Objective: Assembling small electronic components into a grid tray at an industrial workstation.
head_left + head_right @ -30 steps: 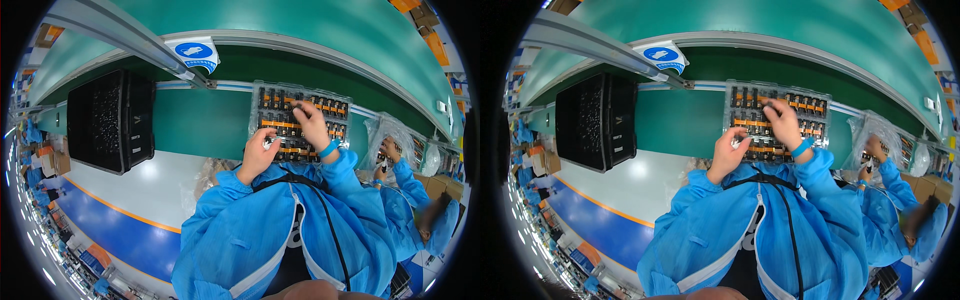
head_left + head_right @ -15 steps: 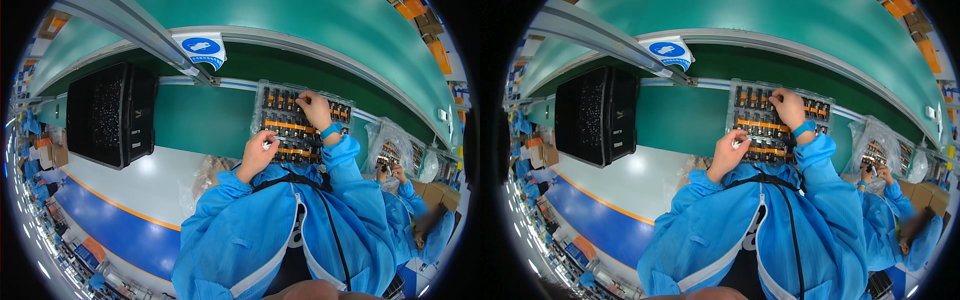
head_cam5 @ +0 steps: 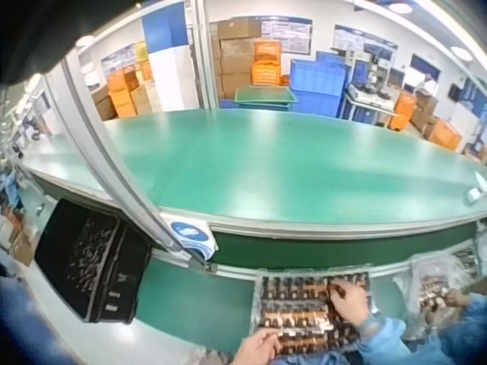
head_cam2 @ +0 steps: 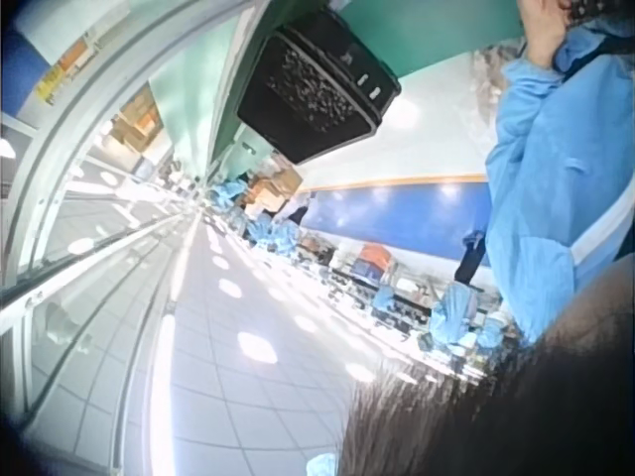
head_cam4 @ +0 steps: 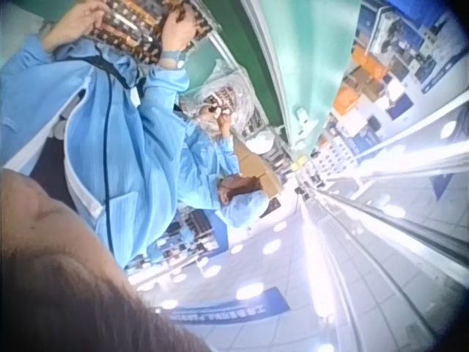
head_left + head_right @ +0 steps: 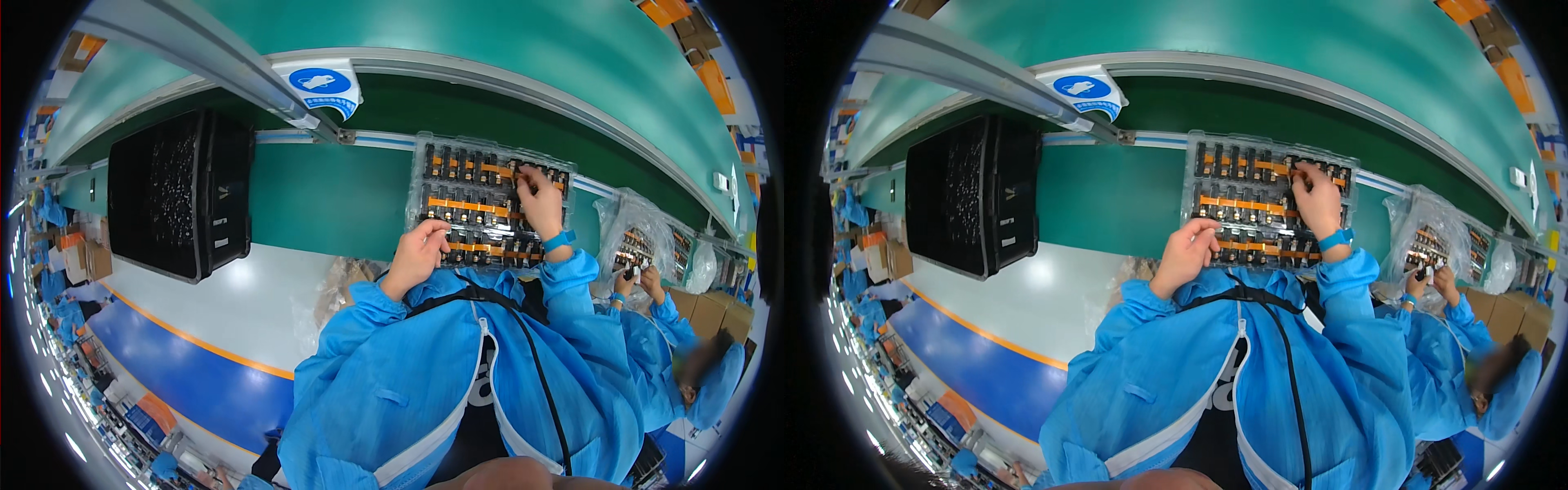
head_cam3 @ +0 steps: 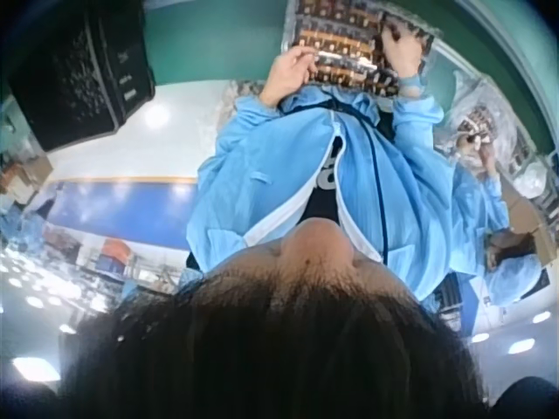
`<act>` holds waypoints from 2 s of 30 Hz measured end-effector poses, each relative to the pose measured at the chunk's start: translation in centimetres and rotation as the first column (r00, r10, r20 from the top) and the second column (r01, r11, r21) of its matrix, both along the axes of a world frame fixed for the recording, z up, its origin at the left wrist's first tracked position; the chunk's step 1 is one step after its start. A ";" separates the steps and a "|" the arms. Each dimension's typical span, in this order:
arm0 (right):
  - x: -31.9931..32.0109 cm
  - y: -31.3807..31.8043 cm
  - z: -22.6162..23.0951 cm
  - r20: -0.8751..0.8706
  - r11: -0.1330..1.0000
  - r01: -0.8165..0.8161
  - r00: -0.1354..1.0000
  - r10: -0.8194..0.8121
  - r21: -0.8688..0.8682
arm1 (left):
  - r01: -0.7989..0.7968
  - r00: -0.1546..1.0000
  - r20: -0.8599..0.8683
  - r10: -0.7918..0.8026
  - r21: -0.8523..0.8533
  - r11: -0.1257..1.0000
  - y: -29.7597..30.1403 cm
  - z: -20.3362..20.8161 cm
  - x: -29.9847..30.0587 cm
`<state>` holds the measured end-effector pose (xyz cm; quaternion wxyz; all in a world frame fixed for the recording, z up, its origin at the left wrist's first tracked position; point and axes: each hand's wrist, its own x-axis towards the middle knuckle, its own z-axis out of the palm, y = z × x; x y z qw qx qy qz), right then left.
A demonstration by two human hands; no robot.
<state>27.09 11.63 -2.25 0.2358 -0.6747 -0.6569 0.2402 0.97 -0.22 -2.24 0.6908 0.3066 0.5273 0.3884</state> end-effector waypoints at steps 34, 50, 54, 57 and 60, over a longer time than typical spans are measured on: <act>-0.7 0.7 -0.2 -0.018 0.985 0.012 1.000 -0.009 0.174 | 0.109 0.949 -0.314 -0.002 0.324 0.940 0.5 -1.2 1.3; -7.6 -7.8 5.6 -0.810 0.939 -0.277 0.587 -0.003 -0.204 | 0.114 0.942 -0.328 0.067 0.502 0.857 1.6 4.4 1.7; -7.5 -7.0 7.6 -0.851 0.885 -0.381 0.524 -0.031 -0.267 | -0.076 0.989 0.138 0.043 0.241 0.968 0.9 3.2 1.2; -6.8 -6.3 7.6 -0.562 0.873 -0.487 0.734 0.382 -0.042 | 0.022 0.992 0.114 -0.060 0.313 0.949 0.9 3.3 0.1; -7.1 -6.3 7.9 -0.679 0.856 -0.515 0.644 0.352 -0.045 | 0.121 0.985 0.069 -0.158 0.379 0.918 0.8 2.7 -0.7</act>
